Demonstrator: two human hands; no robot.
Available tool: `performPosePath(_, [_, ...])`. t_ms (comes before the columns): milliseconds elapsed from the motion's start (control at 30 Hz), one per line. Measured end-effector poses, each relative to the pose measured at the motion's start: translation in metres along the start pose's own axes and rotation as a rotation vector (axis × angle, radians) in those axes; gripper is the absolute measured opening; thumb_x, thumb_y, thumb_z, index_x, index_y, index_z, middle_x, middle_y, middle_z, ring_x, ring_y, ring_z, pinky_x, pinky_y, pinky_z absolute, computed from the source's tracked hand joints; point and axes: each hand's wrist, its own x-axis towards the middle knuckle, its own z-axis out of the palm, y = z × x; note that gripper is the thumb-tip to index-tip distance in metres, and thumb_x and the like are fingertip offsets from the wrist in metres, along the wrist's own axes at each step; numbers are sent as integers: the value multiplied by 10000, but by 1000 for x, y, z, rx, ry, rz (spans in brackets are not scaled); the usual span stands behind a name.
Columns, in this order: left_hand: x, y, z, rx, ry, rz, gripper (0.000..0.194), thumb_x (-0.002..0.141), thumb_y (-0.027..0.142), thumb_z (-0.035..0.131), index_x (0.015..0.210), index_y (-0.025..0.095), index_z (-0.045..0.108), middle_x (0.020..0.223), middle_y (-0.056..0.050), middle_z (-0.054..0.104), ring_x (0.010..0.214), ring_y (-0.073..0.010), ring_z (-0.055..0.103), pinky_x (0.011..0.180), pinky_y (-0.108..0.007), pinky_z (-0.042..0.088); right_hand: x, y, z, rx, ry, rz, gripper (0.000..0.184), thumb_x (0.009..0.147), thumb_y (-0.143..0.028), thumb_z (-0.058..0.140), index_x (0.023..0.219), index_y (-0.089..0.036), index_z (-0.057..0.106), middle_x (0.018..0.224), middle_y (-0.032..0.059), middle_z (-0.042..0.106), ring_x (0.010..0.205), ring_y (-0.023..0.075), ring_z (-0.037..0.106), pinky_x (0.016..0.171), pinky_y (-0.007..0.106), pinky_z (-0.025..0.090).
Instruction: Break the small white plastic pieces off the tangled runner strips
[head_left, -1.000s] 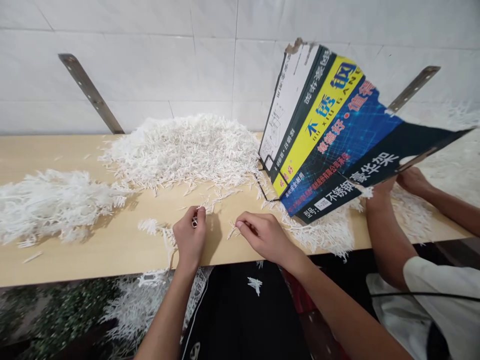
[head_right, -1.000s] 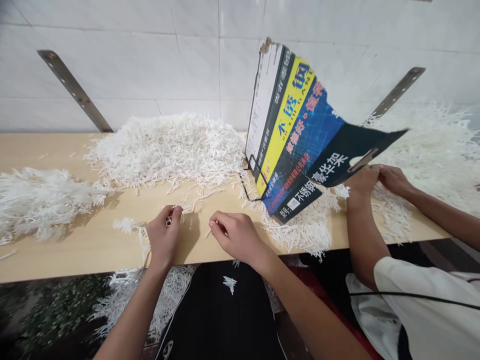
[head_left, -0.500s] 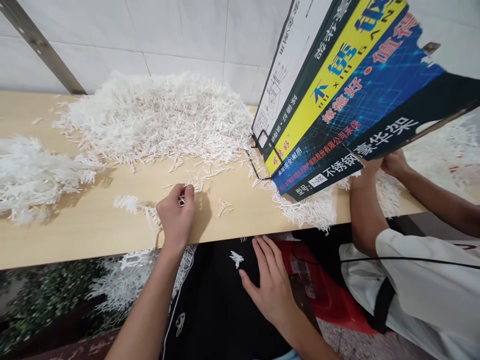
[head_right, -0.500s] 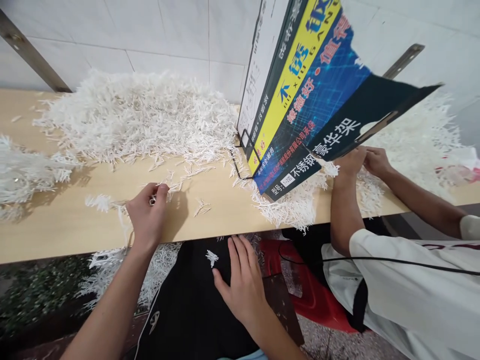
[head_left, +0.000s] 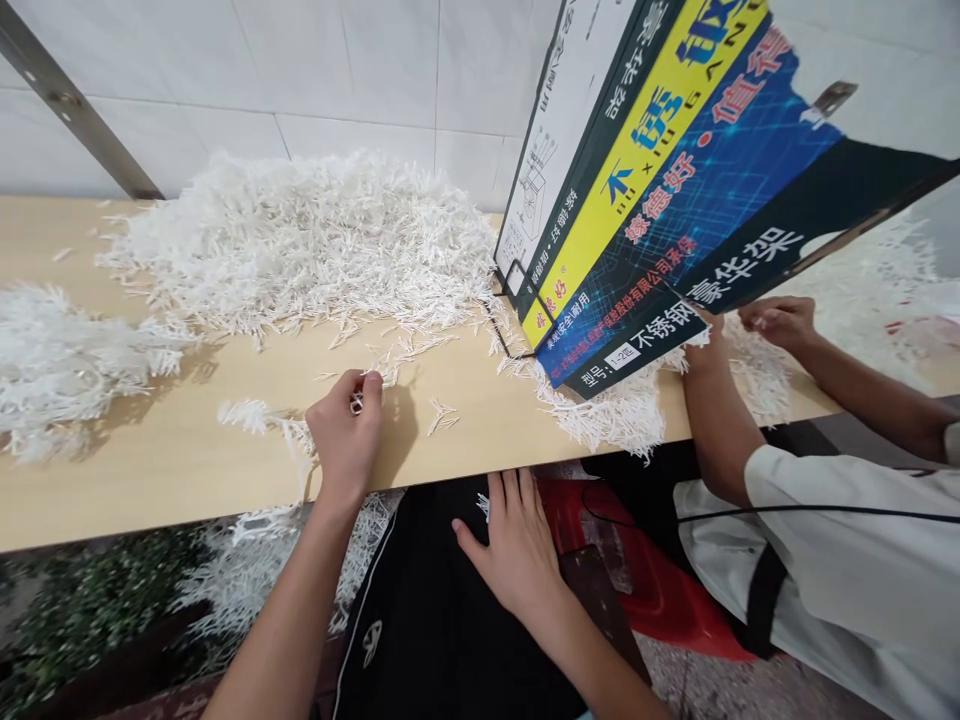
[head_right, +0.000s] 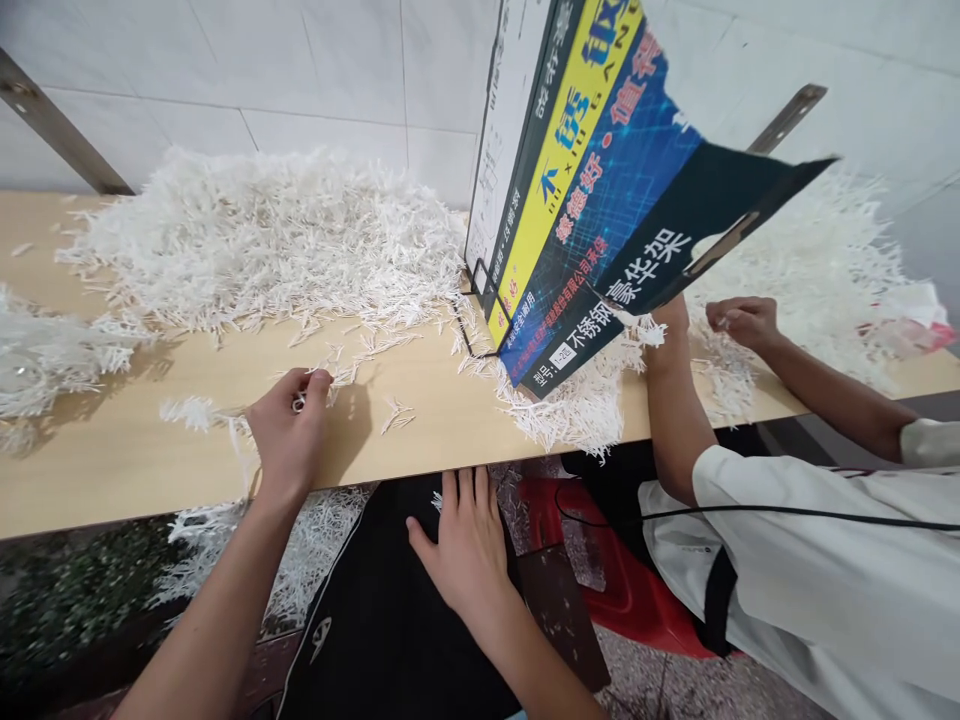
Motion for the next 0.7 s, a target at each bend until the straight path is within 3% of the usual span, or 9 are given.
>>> performPosePath(167, [1, 0, 1, 7, -22, -2, 263, 939, 379, 580, 785, 205, 704, 667, 26, 653, 648, -137, 552, 659, -250, 367, 26, 0, 0, 28, -80, -89, 384, 1008, -321, 548, 1336, -131, 610, 1290, 210, 660, 1242, 376, 605, 1038, 542, 542])
performPosePath(333, [0, -1, 0, -7, -50, -12, 291, 951, 413, 565, 802, 207, 705, 698, 18, 678, 668, -150, 576, 670, -248, 381, 0, 1, 0, -63, 132, -239, 356, 1044, -200, 465, 1374, -155, 591, 1370, 218, 603, 1277, 354, 593, 980, 489, 571])
performPosePath(400, [0, -1, 0, -5, -67, -2, 303, 957, 417, 555, 788, 205, 691, 664, 20, 653, 646, -150, 561, 649, -247, 370, -10, 7, 0, -63, 150, -279, 301, 1053, -164, 421, 1263, -164, 636, 1209, 186, 675, 1085, 309, 681, 852, 434, 592])
performPosePath(533, [0, -1, -1, -9, -71, 4, 304, 952, 408, 558, 751, 204, 662, 604, 32, 602, 605, -142, 530, 625, -244, 356, -3, 18, 0, -16, 84, -316, 358, 1086, -175, 328, 849, -196, 596, 720, 47, 642, 596, 189, 644, 523, 298, 436])
performPosePath(633, [0, 0, -1, -25, -78, -10, 302, 951, 416, 560, 770, 207, 682, 638, 25, 639, 609, -145, 545, 628, -248, 366, 9, 18, -15, 17, 89, -380, 367, 1089, -184, 334, 798, -211, 556, 619, 7, 609, 479, 150, 580, 465, 296, 339])
performPosePath(700, [1, 1, -1, -33, -81, -23, 306, 953, 424, 557, 783, 209, 691, 662, 19, 663, 624, -153, 566, 633, -251, 374, 11, 11, -37, 107, 146, -558, 355, 1071, -169, 370, 772, -227, 554, 598, -2, 595, 480, 145, 559, 488, 300, 377])
